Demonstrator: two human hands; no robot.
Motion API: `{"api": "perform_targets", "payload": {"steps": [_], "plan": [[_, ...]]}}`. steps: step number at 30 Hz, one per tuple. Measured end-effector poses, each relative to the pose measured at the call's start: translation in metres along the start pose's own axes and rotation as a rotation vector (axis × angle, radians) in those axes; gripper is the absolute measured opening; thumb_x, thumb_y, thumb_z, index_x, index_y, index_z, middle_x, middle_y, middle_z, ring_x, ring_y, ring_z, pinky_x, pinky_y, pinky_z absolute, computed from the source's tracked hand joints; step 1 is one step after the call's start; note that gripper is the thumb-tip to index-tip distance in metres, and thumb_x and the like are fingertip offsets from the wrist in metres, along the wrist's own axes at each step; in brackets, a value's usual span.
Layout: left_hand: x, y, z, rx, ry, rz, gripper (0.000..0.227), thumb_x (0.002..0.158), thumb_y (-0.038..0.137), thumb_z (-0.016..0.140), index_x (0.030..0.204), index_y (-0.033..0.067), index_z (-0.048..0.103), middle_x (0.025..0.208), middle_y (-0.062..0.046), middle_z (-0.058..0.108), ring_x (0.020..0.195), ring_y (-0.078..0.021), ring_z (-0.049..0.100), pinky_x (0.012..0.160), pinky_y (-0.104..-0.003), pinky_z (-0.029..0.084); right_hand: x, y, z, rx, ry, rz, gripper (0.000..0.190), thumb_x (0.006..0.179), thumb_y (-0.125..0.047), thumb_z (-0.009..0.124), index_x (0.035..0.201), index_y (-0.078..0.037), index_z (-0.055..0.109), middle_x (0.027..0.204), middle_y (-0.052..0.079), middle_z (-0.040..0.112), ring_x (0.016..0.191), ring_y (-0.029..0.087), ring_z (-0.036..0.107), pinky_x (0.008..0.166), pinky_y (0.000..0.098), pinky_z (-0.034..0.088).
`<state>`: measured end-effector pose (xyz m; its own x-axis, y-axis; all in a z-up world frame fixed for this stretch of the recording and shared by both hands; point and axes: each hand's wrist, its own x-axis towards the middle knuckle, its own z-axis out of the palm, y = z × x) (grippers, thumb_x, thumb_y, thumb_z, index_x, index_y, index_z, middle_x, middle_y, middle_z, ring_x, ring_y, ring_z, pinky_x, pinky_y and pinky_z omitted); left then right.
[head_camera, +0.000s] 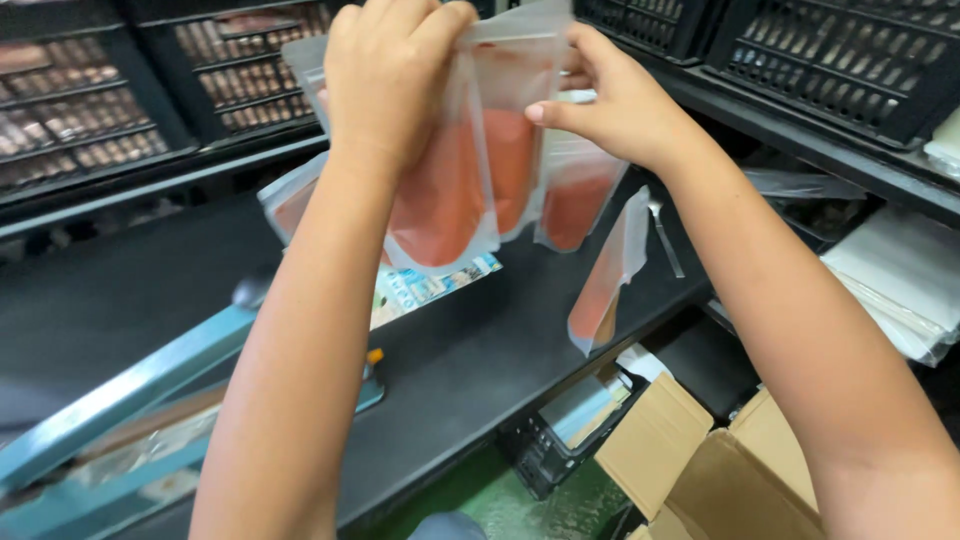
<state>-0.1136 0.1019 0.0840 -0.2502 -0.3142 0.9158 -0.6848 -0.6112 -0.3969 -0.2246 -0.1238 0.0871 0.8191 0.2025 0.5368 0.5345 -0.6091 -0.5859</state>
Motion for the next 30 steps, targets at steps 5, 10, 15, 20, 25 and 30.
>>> {"api": "perform_targets", "payload": {"steps": [5,10,15,20,25,30], "plan": [[0.002,0.004,-0.066,-0.02,0.076,0.031,0.017,0.084,0.015,0.075,0.099,0.0205,0.069,0.087,0.001,0.067,0.076,-0.0267,0.061,0.061,-0.04,0.04,-0.021,-0.007,0.034,0.281,0.037,0.038,0.041,0.095,-0.025,0.073,0.13,-0.01,0.058,0.124,0.0,0.063,0.115,0.012,0.062,0.101,0.0296,0.051],[-0.009,0.0,-0.124,0.09,0.045,0.056,0.02,0.082,0.018,0.075,0.1,0.0242,0.069,0.084,0.002,0.067,0.072,-0.025,0.062,0.058,-0.04,0.044,-0.04,-0.051,0.076,0.477,0.117,0.264,0.021,0.097,-0.023,0.069,0.117,-0.018,0.07,0.106,-0.007,0.069,0.101,0.007,0.066,0.088,0.0265,0.056],[-0.016,0.002,-0.199,0.035,0.07,-0.022,0.016,0.086,0.005,0.071,0.097,0.0162,0.065,0.084,0.0,0.064,0.074,-0.0273,0.057,0.062,-0.04,0.04,-0.048,-0.096,0.114,0.532,0.049,0.206,0.022,0.098,-0.024,0.067,0.119,-0.017,0.07,0.113,-0.005,0.072,0.107,0.008,0.068,0.09,0.0305,0.06],[-0.045,-0.009,-0.266,0.017,-0.011,-0.157,0.016,0.09,0.008,0.066,0.104,0.016,0.067,0.094,-0.004,0.066,0.082,-0.0308,0.06,0.068,-0.041,0.043,-0.053,-0.15,0.149,0.444,-0.003,0.039,0.019,0.098,-0.02,0.069,0.116,-0.012,0.071,0.112,-0.004,0.073,0.104,0.006,0.066,0.094,0.0229,0.056],[-0.059,-0.019,-0.312,-0.001,0.018,-0.296,0.011,0.098,0.019,0.061,0.091,0.0099,0.061,0.087,-0.011,0.065,0.079,-0.038,0.056,0.071,-0.044,0.04,-0.061,-0.213,0.166,0.281,-0.027,-0.037,0.008,0.103,-0.014,0.069,0.11,-0.012,0.07,0.104,-0.005,0.072,0.095,0.001,0.066,0.089,0.0163,0.055],[-0.076,-0.034,-0.362,0.211,0.019,-0.328,0.012,0.092,0.019,0.067,0.083,0.0117,0.065,0.077,-0.012,0.064,0.072,-0.0389,0.055,0.069,-0.046,0.039,-0.063,-0.254,0.193,0.294,-0.134,-0.164,0.009,0.104,-0.015,0.07,0.111,-0.008,0.071,0.1,-0.002,0.072,0.092,0.002,0.066,0.084,0.0177,0.057]]}}
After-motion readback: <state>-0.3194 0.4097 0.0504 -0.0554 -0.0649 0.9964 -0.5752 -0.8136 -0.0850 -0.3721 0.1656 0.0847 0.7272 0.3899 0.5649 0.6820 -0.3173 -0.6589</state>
